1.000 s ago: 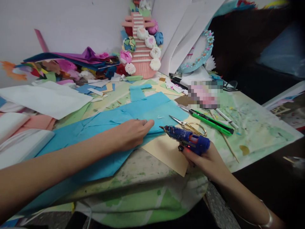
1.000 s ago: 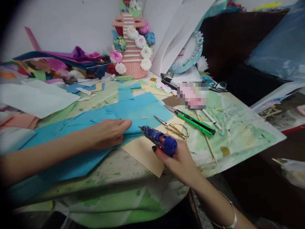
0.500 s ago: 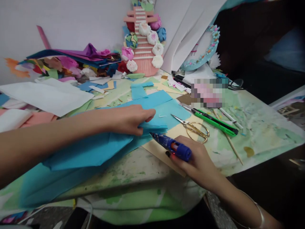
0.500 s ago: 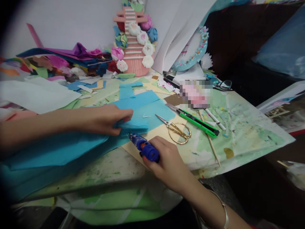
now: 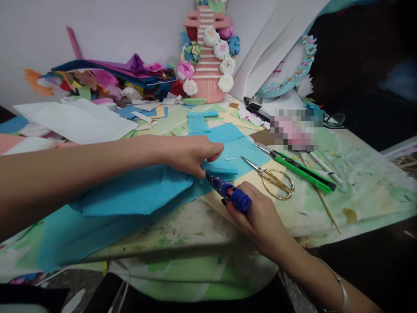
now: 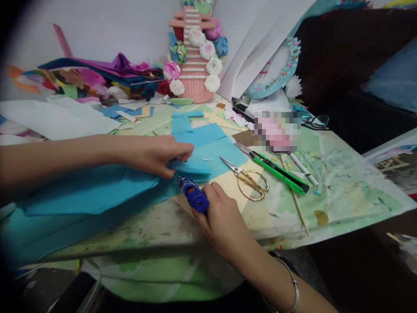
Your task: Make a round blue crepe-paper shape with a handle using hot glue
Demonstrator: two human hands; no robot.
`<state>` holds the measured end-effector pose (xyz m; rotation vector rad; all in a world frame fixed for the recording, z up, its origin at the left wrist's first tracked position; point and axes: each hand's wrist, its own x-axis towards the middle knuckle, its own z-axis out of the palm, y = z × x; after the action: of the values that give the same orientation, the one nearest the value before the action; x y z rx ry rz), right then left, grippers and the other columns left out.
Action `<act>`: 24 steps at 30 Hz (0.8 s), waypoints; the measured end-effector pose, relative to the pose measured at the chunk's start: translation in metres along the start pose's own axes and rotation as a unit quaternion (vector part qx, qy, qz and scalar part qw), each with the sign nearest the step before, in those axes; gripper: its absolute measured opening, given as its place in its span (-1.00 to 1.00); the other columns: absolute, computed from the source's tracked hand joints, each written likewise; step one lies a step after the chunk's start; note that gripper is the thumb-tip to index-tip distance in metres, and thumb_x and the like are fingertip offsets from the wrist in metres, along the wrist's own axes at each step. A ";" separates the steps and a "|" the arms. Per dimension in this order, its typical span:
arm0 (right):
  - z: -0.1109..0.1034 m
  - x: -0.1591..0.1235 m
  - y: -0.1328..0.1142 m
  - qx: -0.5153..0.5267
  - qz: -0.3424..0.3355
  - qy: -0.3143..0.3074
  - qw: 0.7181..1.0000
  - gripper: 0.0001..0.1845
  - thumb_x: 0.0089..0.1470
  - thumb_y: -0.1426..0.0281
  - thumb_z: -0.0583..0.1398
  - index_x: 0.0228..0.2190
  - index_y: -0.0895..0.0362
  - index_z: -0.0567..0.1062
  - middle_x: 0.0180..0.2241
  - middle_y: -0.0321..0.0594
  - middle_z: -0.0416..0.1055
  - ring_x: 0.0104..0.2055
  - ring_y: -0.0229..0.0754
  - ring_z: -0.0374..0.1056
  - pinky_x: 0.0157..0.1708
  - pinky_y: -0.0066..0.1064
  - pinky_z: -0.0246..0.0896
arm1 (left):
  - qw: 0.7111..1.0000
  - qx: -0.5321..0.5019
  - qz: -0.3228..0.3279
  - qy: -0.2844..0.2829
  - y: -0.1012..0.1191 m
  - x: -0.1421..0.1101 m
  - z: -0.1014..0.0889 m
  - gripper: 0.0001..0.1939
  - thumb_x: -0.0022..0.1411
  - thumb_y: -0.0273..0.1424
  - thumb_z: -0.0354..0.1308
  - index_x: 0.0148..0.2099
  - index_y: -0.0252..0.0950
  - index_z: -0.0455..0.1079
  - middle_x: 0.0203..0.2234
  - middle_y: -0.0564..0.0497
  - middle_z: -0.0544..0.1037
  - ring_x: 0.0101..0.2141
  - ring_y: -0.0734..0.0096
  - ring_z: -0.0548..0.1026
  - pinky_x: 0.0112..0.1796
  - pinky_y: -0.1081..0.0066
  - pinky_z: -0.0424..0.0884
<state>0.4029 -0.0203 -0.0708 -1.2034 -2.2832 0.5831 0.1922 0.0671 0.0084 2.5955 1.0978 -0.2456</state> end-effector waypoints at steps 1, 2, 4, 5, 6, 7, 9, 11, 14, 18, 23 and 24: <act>0.000 0.000 0.000 -0.003 0.001 0.000 1.000 -0.86 0.14 0.35 0.04 -0.44 0.11 0.22 -0.42 -0.20 0.27 -0.45 -0.21 0.17 -0.46 -0.38 0.02 | 1.000 0.001 0.001 0.001 0.000 0.000 0.000 -0.72 -0.07 -0.48 0.12 -0.25 -0.24 0.18 -0.51 0.09 0.31 -0.51 0.43 0.25 -0.50 0.44 0.02; 0.000 0.000 0.000 -0.005 0.003 -0.001 1.000 -0.85 0.14 0.34 0.03 -0.44 0.11 0.21 -0.42 -0.20 0.26 -0.45 -0.21 0.17 -0.47 -0.38 0.01 | 1.000 0.001 0.003 0.003 0.000 0.000 0.000 -0.72 -0.07 -0.48 0.12 -0.25 -0.24 0.18 -0.51 0.08 0.31 -0.50 0.42 0.25 -0.50 0.44 0.02; -0.001 0.000 0.000 -0.004 0.009 -0.002 1.000 -0.84 0.14 0.33 0.04 -0.45 0.11 0.21 -0.43 -0.21 0.26 -0.46 -0.21 0.17 -0.47 -0.39 0.00 | 1.000 0.004 0.004 0.001 -0.001 -0.001 0.000 -0.73 -0.07 -0.47 0.12 -0.25 -0.24 0.18 -0.52 0.08 0.30 -0.51 0.41 0.25 -0.50 0.43 0.01; -0.002 0.000 0.000 -0.002 0.012 -0.002 1.000 -0.84 0.13 0.33 0.04 -0.46 0.11 0.20 -0.44 -0.22 0.26 -0.47 -0.22 0.16 -0.47 -0.39 0.00 | 1.000 0.005 0.004 0.000 -0.001 -0.002 0.000 -0.73 -0.07 -0.47 0.13 -0.25 -0.24 0.18 -0.53 0.08 0.30 -0.51 0.41 0.24 -0.50 0.43 0.01; -0.003 0.000 0.000 0.000 0.014 0.000 1.000 -0.83 0.13 0.34 0.05 -0.47 0.11 0.20 -0.45 -0.23 0.25 -0.48 -0.23 0.16 -0.48 -0.40 0.00 | 1.000 0.006 0.004 -0.001 -0.001 -0.002 0.000 -0.73 -0.07 -0.47 0.13 -0.26 -0.24 0.17 -0.53 0.08 0.30 -0.51 0.41 0.24 -0.50 0.43 0.01; -0.004 0.000 0.001 0.002 0.015 0.001 1.000 -0.83 0.13 0.34 0.06 -0.48 0.11 0.20 -0.46 -0.24 0.25 -0.48 -0.24 0.15 -0.48 -0.41 -0.01 | 1.000 0.007 0.003 -0.002 0.000 -0.002 0.000 -0.73 -0.07 -0.47 0.13 -0.26 -0.24 0.17 -0.53 0.08 0.30 -0.52 0.42 0.23 -0.51 0.43 0.01; -0.006 -0.002 0.002 0.006 0.017 0.003 1.000 -0.83 0.11 0.36 0.08 -0.48 0.11 0.20 -0.47 -0.25 0.25 -0.48 -0.24 0.15 -0.48 -0.42 -0.01 | 1.000 0.007 0.002 -0.002 -0.001 -0.003 0.000 -0.72 -0.07 -0.48 0.12 -0.26 -0.24 0.17 -0.52 0.08 0.30 -0.52 0.43 0.23 -0.51 0.43 0.01; -0.009 -0.004 0.004 0.009 0.022 0.002 1.000 -0.84 0.10 0.38 0.09 -0.48 0.11 0.22 -0.48 -0.26 0.25 -0.47 -0.24 0.16 -0.48 -0.43 -0.01 | 1.000 0.006 0.000 -0.004 -0.001 -0.003 0.001 -0.72 -0.06 -0.47 0.13 -0.25 -0.24 0.18 -0.50 0.07 0.32 -0.51 0.43 0.23 -0.50 0.43 0.02; -0.013 -0.009 0.008 0.011 0.034 0.001 0.999 -0.84 0.10 0.38 0.10 -0.49 0.12 0.23 -0.50 -0.27 0.26 -0.46 -0.24 0.18 -0.47 -0.43 0.01 | 1.000 0.005 -0.001 -0.002 -0.002 -0.003 0.002 -0.72 -0.06 -0.47 0.13 -0.24 -0.24 0.18 -0.49 0.06 0.33 -0.50 0.43 0.24 -0.50 0.43 0.02; -0.019 -0.013 0.013 0.008 0.047 0.004 0.999 -0.85 0.11 0.38 0.10 -0.48 0.14 0.28 -0.49 -0.28 0.29 -0.46 -0.25 0.20 -0.47 -0.44 0.03 | 1.000 0.009 -0.005 -0.008 -0.002 -0.003 0.002 -0.72 -0.06 -0.46 0.13 -0.24 -0.24 0.19 -0.50 0.06 0.33 -0.51 0.43 0.24 -0.50 0.43 0.01; -0.022 -0.019 0.017 -0.006 0.058 0.015 0.998 -0.85 0.13 0.37 0.09 -0.46 0.15 0.30 -0.47 -0.26 0.31 -0.43 -0.25 0.23 -0.44 -0.44 0.06 | 1.000 0.014 -0.012 -0.016 0.000 -0.002 0.000 -0.71 -0.06 -0.47 0.14 -0.23 -0.25 0.20 -0.52 0.06 0.33 -0.52 0.41 0.25 -0.50 0.42 0.00; -0.021 -0.020 0.017 -0.009 0.057 0.015 0.998 -0.85 0.13 0.37 0.09 -0.45 0.15 0.30 -0.46 -0.26 0.31 -0.43 -0.24 0.23 -0.44 -0.43 0.06 | 1.000 0.015 -0.012 -0.016 0.000 -0.002 0.000 -0.72 -0.06 -0.47 0.13 -0.23 -0.25 0.20 -0.53 0.06 0.33 -0.52 0.41 0.25 -0.50 0.42 0.00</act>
<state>0.4364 -0.0254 -0.0681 -1.3483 -2.2107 0.5824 0.1909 0.0657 0.0092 2.5965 1.1227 -0.3099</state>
